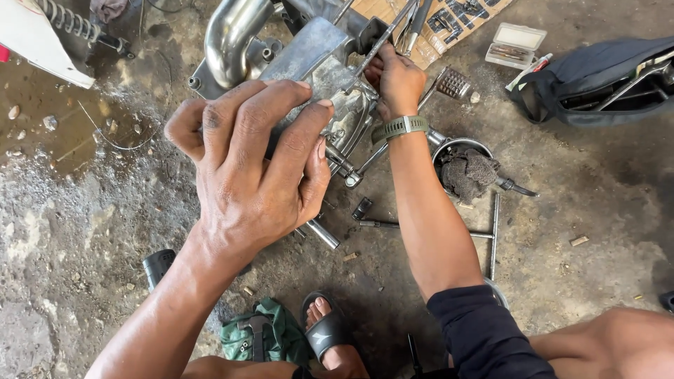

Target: The person uses a wrench to loosen and remove bolts from a motorcycle engine casing. They then wipe the engine surface with a rag and continue to remove additional bolts and small parts.

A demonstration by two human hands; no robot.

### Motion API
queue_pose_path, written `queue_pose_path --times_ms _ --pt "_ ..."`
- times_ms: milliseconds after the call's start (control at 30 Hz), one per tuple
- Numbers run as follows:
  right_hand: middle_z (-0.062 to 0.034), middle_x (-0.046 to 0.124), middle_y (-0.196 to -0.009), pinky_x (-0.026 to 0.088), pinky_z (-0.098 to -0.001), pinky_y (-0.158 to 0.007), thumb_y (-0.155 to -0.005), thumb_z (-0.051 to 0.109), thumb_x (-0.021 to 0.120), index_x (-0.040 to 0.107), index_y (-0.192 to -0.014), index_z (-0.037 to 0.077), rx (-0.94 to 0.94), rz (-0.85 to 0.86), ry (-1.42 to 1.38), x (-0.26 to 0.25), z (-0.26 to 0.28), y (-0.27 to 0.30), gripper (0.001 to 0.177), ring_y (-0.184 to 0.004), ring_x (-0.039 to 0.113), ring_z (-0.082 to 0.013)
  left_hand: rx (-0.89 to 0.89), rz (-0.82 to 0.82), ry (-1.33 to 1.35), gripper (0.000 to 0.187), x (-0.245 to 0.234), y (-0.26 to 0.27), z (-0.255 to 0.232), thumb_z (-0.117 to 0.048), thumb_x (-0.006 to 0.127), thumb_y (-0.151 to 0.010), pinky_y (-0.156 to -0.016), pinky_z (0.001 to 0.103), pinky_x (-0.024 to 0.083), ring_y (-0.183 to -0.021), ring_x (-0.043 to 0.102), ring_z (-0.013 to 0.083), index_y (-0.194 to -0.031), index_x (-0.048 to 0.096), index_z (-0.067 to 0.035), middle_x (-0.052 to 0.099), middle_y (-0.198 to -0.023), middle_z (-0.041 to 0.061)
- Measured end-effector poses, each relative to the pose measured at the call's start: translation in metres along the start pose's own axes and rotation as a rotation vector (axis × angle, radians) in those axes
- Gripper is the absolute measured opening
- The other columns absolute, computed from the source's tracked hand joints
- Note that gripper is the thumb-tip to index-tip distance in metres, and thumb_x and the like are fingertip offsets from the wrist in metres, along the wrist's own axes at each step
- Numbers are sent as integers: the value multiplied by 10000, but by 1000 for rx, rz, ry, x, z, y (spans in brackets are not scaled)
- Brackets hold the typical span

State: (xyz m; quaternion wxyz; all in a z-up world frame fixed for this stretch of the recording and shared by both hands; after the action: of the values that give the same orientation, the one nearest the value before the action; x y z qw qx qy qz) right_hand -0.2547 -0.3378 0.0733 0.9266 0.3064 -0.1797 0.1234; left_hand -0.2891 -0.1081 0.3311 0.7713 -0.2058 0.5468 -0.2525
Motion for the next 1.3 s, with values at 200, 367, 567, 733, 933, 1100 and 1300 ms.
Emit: queue_pose_path --times_ms 200,367,567,733,933,1100,1300 --pt "-99 684 -626 591 -294 -506 -904 59 735 702 -764 -22 -2 3 -187 3 -2 0 165 -511 651 -188 -21 0 18 170 2 2 1 -151 600 -1097 -912 490 304 -1106 643 318 -1166 746 -96 608 -1259 99" --pt "-123 729 -654 642 -305 -551 -946 191 674 738 -841 -36 -44 4 19 2 -1 1 259 -567 728 -218 -13 6 43 183 6 5 2 -167 582 -1119 -941 537 283 -1128 607 321 -1206 725 -95 597 -1272 111" --pt "-27 608 -582 481 -285 -436 -1001 100 678 654 -722 35 25 6 -210 7 -10 -11 287 -460 568 -155 -8 11 50 186 4 4 2 -148 587 -1110 -935 528 305 -1118 627 335 -1202 733 -79 613 -1261 122" --pt "-116 708 -629 647 -351 -594 -948 203 651 703 -760 -15 -83 -56 -17 6 -10 -8 293 -571 704 -213 3 0 52 168 -1 -2 1 -96 597 -1072 -923 485 306 -1069 648 326 -1154 740 -66 634 -1222 120" --pt "-84 694 -606 619 -296 -542 -926 271 657 689 -752 26 -158 -19 114 7 -10 -7 302 -543 695 -174 2 -11 51 150 -1 -2 1 -64 621 -1052 -909 469 307 -1054 655 319 -1124 753 -68 648 -1202 111" --pt "-53 698 -575 504 -276 -491 -885 405 674 690 -671 74 -167 -44 203 8 -12 -8 394 -505 648 -136 -6 -29 50 124 -1 -3 1 -56 644 -1058 -903 471 312 -1037 650 317 -1109 754 -79 647 -1194 101" --pt "-47 658 -562 470 -284 -496 -902 329 658 627 -616 98 -189 -29 240 10 -10 -7 370 -513 611 -132 -3 -40 79 165 -4 -5 1 -34 605 -1028 -889 473 320 -1010 670 339 -1092 756 -56 656 -1173 117"
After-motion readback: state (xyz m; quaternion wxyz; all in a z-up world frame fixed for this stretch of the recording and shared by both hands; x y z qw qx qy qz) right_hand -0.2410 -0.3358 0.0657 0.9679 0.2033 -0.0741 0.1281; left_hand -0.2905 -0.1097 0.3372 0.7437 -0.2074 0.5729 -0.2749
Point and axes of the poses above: each hand's wrist, its own y-axis away from the middle knuckle, its own x-axis out of the palm, z = x × y, the point moved 3 cm from there along -y, towards the middle knuckle
